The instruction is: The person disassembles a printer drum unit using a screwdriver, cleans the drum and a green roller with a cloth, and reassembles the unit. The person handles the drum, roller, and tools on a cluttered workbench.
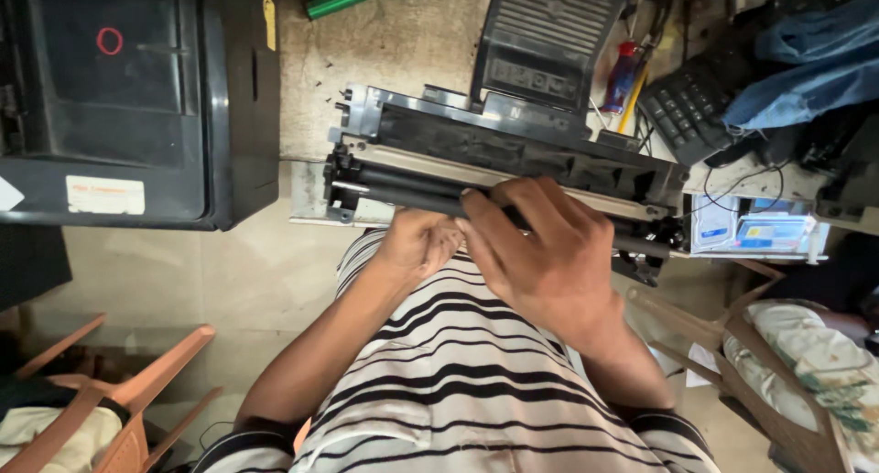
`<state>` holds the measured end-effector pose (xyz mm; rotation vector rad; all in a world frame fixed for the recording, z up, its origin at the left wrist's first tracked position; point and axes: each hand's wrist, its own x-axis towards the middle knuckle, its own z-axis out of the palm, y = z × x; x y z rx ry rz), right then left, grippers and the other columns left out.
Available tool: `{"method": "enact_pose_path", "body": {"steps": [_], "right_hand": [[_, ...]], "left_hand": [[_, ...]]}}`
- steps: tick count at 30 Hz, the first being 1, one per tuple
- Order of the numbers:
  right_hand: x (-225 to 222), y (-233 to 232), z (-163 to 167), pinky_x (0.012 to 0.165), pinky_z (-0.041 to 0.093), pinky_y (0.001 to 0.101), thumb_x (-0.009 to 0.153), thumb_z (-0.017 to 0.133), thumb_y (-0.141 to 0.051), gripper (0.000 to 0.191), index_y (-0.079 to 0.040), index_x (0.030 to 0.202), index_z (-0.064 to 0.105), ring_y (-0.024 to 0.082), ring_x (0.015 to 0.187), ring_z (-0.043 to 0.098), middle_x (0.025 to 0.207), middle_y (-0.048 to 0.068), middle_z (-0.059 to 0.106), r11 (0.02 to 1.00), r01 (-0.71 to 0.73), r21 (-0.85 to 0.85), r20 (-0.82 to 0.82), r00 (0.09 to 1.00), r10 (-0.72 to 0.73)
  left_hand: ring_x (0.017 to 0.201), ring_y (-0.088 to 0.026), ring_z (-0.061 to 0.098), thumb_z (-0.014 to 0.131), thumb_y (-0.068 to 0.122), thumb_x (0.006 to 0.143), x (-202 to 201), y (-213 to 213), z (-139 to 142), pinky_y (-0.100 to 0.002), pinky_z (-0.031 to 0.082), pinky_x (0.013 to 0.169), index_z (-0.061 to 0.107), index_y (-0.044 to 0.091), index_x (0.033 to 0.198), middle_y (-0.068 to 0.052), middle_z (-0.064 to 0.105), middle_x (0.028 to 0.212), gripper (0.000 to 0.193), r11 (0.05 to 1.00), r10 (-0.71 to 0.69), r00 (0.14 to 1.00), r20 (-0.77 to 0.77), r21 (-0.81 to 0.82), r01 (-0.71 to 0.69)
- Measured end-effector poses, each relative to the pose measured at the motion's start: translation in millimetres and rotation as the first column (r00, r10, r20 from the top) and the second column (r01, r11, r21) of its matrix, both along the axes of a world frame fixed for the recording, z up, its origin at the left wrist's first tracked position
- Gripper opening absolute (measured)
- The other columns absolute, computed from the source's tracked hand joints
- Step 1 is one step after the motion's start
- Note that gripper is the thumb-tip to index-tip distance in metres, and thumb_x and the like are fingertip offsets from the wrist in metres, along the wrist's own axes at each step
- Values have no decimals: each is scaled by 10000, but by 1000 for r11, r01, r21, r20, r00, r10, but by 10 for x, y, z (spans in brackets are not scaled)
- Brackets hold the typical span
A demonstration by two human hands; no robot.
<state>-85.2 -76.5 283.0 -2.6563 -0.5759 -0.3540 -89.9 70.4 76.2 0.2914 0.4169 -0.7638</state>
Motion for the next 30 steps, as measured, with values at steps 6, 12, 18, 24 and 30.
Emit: {"method": "enact_pose_path", "body": {"steps": [6, 12, 18, 24, 30], "right_hand": [[-11, -8, -11, 598, 536, 326, 871, 827, -117, 260, -54, 1103, 727, 193, 798, 654, 943, 47, 614, 1000, 13, 6, -16, 1000, -12], [-14, -8, -36, 567, 514, 319, 874, 840, -106, 253, -46, 1091, 724, 190, 771, 636, 931, 52, 611, 1000, 14, 11, 4, 1000, -14], [4, 10, -25, 579, 508, 323, 883, 839, -109, 262, -57, 1111, 719, 193, 776, 633, 933, 52, 600, 1000, 19, 20, 23, 1000, -19], [-1, 52, -25, 576, 504, 330, 842, 819, -106, 288, -80, 1110, 716, 187, 759, 613, 942, 40, 597, 1000, 30, -2, 44, 999, -30], [-2, 86, -2, 656, 528, 338, 840, 802, -111, 316, -66, 1138, 706, 199, 804, 603, 972, 44, 583, 1000, 22, 22, 35, 999, -23]], "left_hand": [[680, -182, 641, 551, -24, 951, -63, -10, -189, -271, 485, 575, 668, -96, 921, -155, 670, 817, 140, 1000, 26, 996, 85, 0, -27], [547, -126, 567, 536, -22, 963, -95, 15, -278, -229, 423, 473, 680, -115, 899, -112, 637, 726, 183, 999, 4, 987, 163, -53, 5], [651, -170, 622, 476, -53, 824, -44, -19, -78, -270, 497, 639, 636, -106, 848, -143, 655, 766, 170, 998, -32, 999, -42, 61, 35], [576, -182, 592, 467, -45, 809, -84, 145, -191, -286, 463, 579, 634, -33, 733, -122, 630, 667, 184, 999, -38, 996, 75, 6, 37], [383, -142, 496, 453, 52, 875, -97, 197, -255, -233, 438, 471, 578, -6, 552, -83, 513, 452, 351, 999, -38, 979, 198, 28, 33]]}}
